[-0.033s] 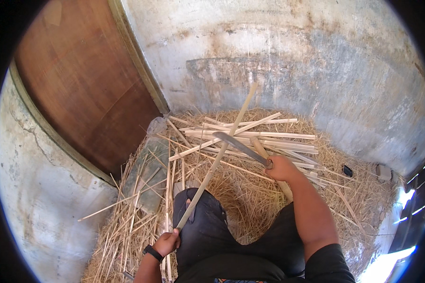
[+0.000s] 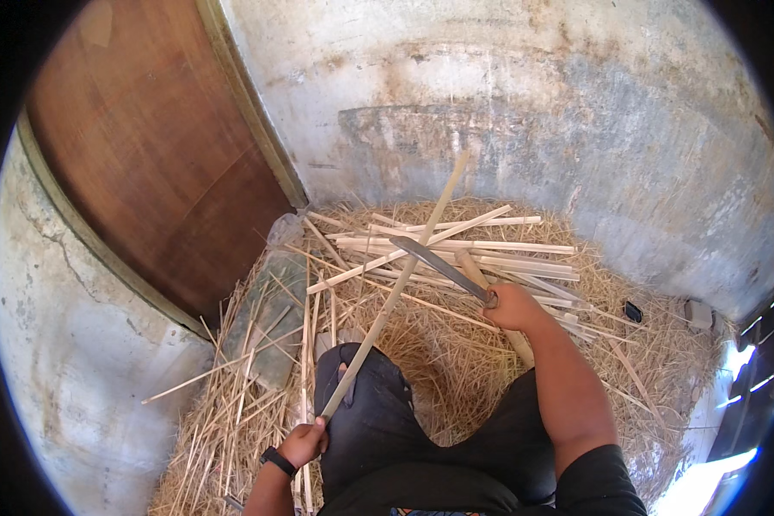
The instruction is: The person sits on a straw-covered floor and uses a machete to split a long bamboo stick into thin strips. They hold the stick with their left hand and repeatedly strike it with the machete in their right hand, creating a pile of bamboo strips.
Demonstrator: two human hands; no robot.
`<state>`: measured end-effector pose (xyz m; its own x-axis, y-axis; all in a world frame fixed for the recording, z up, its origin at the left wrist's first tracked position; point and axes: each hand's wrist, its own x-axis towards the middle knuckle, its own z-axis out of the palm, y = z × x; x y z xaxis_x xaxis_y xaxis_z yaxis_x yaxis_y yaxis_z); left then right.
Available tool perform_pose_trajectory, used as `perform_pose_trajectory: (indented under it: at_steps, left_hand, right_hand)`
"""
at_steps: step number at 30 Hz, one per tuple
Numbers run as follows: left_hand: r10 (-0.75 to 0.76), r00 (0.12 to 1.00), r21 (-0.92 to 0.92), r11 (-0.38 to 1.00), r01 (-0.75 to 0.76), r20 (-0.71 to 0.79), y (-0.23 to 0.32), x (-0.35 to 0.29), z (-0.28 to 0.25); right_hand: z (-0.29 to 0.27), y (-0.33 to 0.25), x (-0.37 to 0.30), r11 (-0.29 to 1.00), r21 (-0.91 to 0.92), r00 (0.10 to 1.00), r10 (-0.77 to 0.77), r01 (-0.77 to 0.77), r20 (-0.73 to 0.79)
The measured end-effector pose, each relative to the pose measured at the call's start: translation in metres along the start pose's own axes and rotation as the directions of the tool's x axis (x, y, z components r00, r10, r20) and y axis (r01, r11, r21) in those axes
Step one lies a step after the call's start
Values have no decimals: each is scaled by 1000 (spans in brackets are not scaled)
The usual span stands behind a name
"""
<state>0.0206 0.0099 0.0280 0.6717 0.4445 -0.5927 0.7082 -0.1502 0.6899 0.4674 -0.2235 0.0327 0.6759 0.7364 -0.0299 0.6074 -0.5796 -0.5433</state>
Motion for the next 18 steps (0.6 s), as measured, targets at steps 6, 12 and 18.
perform_pose_trajectory:
  at_steps: [6, 12, 18]
  left_hand:
    - [-66, 997, -45, 997, 68, 39, -9, 4, -2]
    - [5, 1000, 10, 1000, -5, -18, 0, -1, 1]
    - [-22, 1000, 10, 1000, 22, -6, 6, -3, 0]
  right_hand:
    - [6, -23, -8, 984, -28, 962, -166, 176, 217]
    - [3, -31, -11, 980, -79, 967, -163, 181, 197]
    - [-7, -30, -11, 996, -86, 971, 0, 21, 239]
